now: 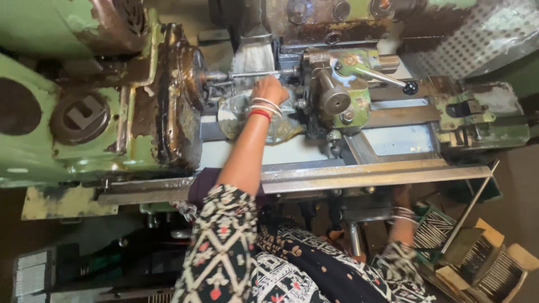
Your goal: The person operates a metal turning lathe, repeatedly loading cylindrical metal rods into the chuck, engaging the cutting tool, and advancing the carriage to machine the rod. After each cut, the person removes the finished rod and places it into a nearby bin, then repeats the cycle with a new rod.
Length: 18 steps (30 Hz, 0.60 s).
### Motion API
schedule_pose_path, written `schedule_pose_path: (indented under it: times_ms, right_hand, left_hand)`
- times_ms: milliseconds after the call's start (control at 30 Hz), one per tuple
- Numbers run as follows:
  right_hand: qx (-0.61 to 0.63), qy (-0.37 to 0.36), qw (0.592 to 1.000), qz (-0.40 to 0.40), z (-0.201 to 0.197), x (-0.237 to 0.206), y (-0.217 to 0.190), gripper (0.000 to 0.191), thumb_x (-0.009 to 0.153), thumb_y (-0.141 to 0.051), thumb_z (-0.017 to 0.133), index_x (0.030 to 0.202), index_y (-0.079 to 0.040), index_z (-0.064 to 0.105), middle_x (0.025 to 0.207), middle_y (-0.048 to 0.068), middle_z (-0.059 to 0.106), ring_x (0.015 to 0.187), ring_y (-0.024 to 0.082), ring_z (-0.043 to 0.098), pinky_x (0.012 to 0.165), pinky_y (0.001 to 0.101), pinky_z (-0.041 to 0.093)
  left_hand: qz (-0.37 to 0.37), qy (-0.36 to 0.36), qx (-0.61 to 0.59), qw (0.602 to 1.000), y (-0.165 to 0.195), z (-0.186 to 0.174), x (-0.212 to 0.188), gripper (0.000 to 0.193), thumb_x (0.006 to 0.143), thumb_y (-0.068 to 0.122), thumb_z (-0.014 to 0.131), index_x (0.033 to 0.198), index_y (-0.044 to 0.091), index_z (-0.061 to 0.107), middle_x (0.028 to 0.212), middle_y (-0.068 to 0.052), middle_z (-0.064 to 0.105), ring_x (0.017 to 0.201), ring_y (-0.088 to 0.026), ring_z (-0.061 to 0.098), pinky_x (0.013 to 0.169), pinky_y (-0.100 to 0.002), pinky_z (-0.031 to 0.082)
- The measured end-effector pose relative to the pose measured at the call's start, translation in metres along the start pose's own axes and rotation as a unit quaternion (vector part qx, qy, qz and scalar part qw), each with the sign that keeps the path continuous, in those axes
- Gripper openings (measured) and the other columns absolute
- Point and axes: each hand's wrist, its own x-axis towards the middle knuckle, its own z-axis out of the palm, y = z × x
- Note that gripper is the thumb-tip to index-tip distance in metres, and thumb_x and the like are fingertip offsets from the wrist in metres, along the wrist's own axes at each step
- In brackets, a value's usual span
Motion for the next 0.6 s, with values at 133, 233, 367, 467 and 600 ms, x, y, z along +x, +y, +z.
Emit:
schedule_pose_path:
  times_ms: [133, 233, 367, 467, 600]
  right_hand:
    - [0.077, 0.148, 0.981, -0.098, -0.056, -0.003, 0.016, 0.028, 0.101, -0.008, 0.048, 0.123, 0.003, 0.062, 0.115, 0.016, 0.067, 0.103, 0.025, 0.063, 0.093, 0.0400, 0.053]
    - [0.114, 0.174, 0.962, -0.179, -0.073, -0.026, 0.023, 0.031, 0.097, -0.005, 0.046, 0.123, 0.002, 0.061, 0.113, 0.014, 0.067, 0.102, 0.022, 0.065, 0.090, 0.0373, 0.053]
    - [-0.232, -0.205, 0.928, -0.206, -0.019, -0.084, -0.015, 0.023, 0.094, -0.015, 0.061, 0.079, -0.003, 0.072, 0.085, 0.018, 0.069, 0.076, 0.028, 0.066, 0.075, 0.0395, 0.052]
    - [-0.102, -0.436, 0.868, -0.213, 0.047, -0.159, -0.067, 0.038, 0.089, -0.029, 0.068, 0.122, -0.010, 0.069, 0.119, 0.008, 0.072, 0.103, 0.022, 0.070, 0.087, 0.0374, 0.056]
    - [-0.096, -0.591, 0.736, -0.316, 0.158, -0.250, -0.147, 0.034, 0.108, -0.033, 0.050, 0.120, -0.003, 0.060, 0.109, 0.017, 0.070, 0.102, 0.034, 0.069, 0.089, 0.0415, 0.054]
  left_hand:
    - [0.172, 0.119, -0.103, 0.972, -0.030, -0.086, -0.079, 0.046, 0.081, 0.024, 0.083, 0.109, -0.003, 0.059, 0.093, -0.020, 0.073, 0.090, -0.038, 0.072, 0.077, -0.046, 0.057]
    - [0.276, 0.253, -0.222, 0.900, -0.108, -0.157, -0.168, 0.044, 0.088, 0.010, 0.090, 0.117, 0.004, 0.057, 0.106, -0.011, 0.069, 0.095, -0.021, 0.076, 0.081, -0.034, 0.060]
    - [0.188, 0.451, -0.382, 0.785, -0.239, -0.191, -0.276, 0.029, 0.111, 0.013, 0.069, 0.133, 0.005, 0.052, 0.110, -0.013, 0.062, 0.092, -0.015, 0.061, 0.082, -0.025, 0.055]
    - [0.052, 0.480, -0.544, 0.687, -0.338, -0.179, -0.314, 0.032, 0.114, 0.034, 0.058, 0.131, 0.007, 0.050, 0.091, -0.005, 0.059, 0.069, -0.007, 0.053, 0.055, -0.016, 0.042]
    - [-0.050, 0.478, -0.209, 0.852, -0.397, -0.097, -0.361, 0.031, 0.106, 0.008, 0.074, 0.126, 0.002, 0.052, 0.113, -0.012, 0.058, 0.099, -0.021, 0.061, 0.090, -0.033, 0.054]
